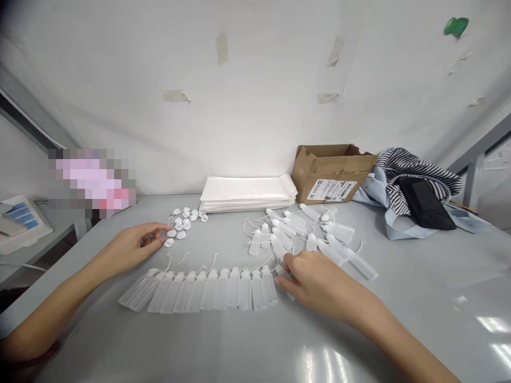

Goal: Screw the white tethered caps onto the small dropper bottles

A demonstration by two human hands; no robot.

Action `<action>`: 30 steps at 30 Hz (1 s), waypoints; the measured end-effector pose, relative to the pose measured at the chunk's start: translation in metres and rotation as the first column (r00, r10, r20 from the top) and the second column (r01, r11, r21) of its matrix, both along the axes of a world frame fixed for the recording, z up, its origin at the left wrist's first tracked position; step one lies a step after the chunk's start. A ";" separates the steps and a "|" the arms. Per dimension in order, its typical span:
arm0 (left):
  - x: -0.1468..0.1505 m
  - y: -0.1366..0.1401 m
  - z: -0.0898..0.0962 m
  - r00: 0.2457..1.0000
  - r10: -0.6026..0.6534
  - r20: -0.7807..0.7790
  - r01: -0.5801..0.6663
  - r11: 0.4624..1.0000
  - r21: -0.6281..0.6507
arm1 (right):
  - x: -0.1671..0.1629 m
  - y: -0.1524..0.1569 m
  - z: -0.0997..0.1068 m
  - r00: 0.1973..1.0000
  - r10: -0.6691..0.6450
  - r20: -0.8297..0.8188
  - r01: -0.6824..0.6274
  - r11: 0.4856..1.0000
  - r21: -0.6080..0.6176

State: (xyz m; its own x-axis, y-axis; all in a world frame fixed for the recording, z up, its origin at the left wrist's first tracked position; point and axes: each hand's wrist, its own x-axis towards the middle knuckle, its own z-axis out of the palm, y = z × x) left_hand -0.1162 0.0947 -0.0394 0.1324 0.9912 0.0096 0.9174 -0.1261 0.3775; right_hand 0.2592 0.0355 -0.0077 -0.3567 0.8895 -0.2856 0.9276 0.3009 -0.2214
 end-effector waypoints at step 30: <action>0.005 0.003 -0.007 0.999 -0.046 0.022 0.044 0.996 0.079 | 0.006 -0.001 0.008 0.988 0.030 -0.153 -0.053 0.987 -0.150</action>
State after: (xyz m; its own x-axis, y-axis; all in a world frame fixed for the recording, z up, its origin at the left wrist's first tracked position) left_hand -0.1115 0.0982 -0.0462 0.1756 0.9803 0.0908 0.9011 -0.1972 0.3861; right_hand 0.2655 0.0350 0.0006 -0.4416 0.8227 -0.3580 0.8678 0.2903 -0.4033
